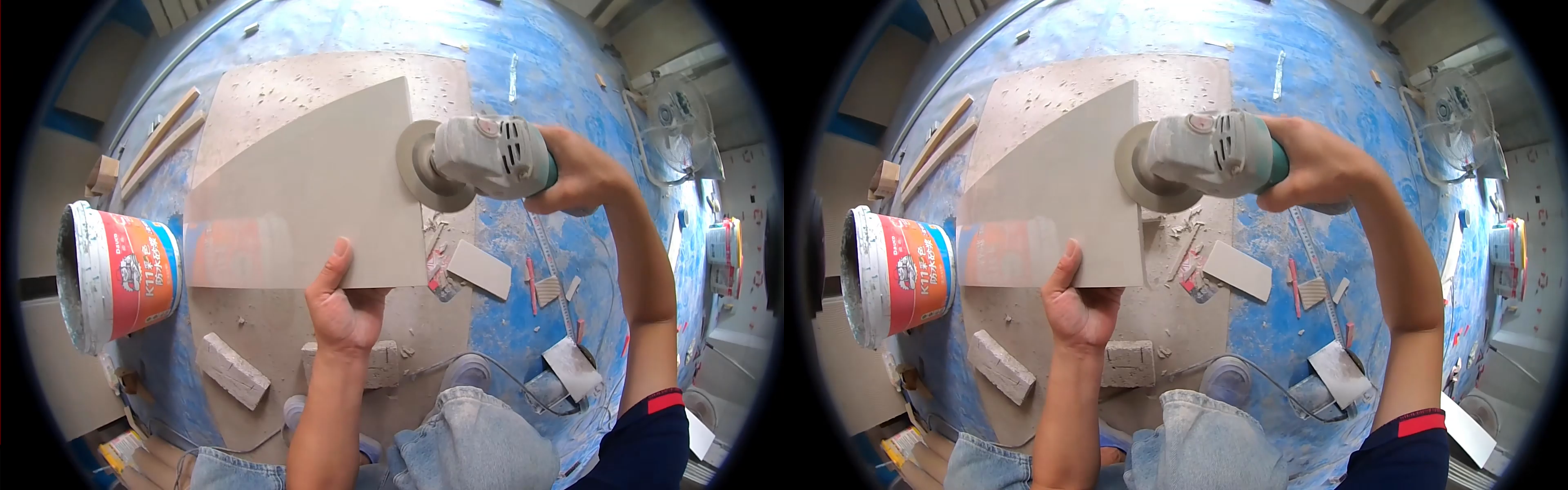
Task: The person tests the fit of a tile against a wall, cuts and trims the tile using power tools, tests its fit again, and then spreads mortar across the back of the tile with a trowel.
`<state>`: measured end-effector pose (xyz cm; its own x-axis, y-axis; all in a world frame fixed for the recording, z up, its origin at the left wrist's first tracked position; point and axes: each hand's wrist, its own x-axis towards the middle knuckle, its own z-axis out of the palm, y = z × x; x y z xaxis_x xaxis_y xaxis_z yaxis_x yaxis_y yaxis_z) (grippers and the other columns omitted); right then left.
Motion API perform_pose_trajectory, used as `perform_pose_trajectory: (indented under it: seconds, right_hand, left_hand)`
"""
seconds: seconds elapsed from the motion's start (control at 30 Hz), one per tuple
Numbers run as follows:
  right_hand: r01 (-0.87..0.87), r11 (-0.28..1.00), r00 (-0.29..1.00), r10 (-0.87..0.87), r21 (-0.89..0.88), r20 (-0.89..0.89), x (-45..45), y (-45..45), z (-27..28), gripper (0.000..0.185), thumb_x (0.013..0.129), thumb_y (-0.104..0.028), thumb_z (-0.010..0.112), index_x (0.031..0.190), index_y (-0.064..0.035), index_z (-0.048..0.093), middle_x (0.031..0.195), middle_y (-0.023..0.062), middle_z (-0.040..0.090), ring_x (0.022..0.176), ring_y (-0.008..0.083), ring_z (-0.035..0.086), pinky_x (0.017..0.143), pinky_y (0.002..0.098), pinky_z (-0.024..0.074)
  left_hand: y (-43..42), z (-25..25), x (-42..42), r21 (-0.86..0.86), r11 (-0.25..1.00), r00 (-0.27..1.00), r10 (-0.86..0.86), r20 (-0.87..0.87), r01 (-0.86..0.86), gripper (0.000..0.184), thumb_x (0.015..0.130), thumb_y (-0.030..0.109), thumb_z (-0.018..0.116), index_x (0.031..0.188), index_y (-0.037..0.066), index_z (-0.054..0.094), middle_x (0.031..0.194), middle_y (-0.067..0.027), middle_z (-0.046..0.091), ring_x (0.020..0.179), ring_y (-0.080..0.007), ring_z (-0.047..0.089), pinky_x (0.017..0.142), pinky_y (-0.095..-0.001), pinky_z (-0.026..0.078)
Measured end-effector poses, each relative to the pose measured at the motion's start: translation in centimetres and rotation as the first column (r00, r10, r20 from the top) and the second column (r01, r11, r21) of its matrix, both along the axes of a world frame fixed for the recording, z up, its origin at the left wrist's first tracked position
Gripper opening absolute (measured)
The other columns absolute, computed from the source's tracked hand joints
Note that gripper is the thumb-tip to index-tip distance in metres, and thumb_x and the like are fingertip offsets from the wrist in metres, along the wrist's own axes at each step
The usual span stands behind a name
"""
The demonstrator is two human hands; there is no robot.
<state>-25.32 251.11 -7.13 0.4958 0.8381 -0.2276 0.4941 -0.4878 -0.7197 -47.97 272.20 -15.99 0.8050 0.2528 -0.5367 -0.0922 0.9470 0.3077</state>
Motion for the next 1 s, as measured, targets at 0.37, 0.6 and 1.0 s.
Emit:
perform_pose_trajectory:
  seconds: [0.37,0.6,1.0]
  right_hand:
    - [-0.114,0.993,0.987,0.11,-0.028,-0.114,-2.9,-0.6,0.7,0.058,0.051,-0.019,0.071,0.105,-0.0017,0.059,0.085,0.0116,0.066,0.071,0.0233,0.063,0.069,0.0343,0.0536]
    - [-0.12,0.993,0.99,0.12,0.004,-0.072,-2.5,-0.6,0.5,0.056,0.052,-0.019,0.071,0.104,-0.0015,0.058,0.086,0.0117,0.066,0.073,0.0235,0.063,0.071,0.0343,0.0534]
    - [0.034,0.998,0.999,-0.034,-0.05,-0.011,-0.2,0.4,0.1,0.064,0.051,-0.024,0.071,0.109,0.0004,0.059,0.091,0.0118,0.065,0.08,0.0235,0.062,0.075,0.0339,0.0511]
  left_hand:
    - [0.0,-0.4,0.0,0.014,1.0,1.0,-0.02,0.003,0.02,0.03,0.09,0.022,0.058,0.112,0.003,0.059,0.111,-0.0096,0.064,0.101,-0.0235,0.063,0.087,-0.039,0.053]
    - [0.0,0.1,0.2,-0.003,1.0,1.0,-0.009,0.012,0.01,0.028,0.09,0.022,0.058,0.111,0.003,0.059,0.11,-0.0087,0.064,0.101,-0.0227,0.063,0.086,-0.0387,0.053]
    - [0.2,-0.4,-0.1,-0.021,1.0,1.0,0.005,0.022,-0.004,0.029,0.09,0.021,0.058,0.112,0.002,0.058,0.111,-0.0093,0.064,0.101,-0.0228,0.063,0.086,-0.0388,0.054]
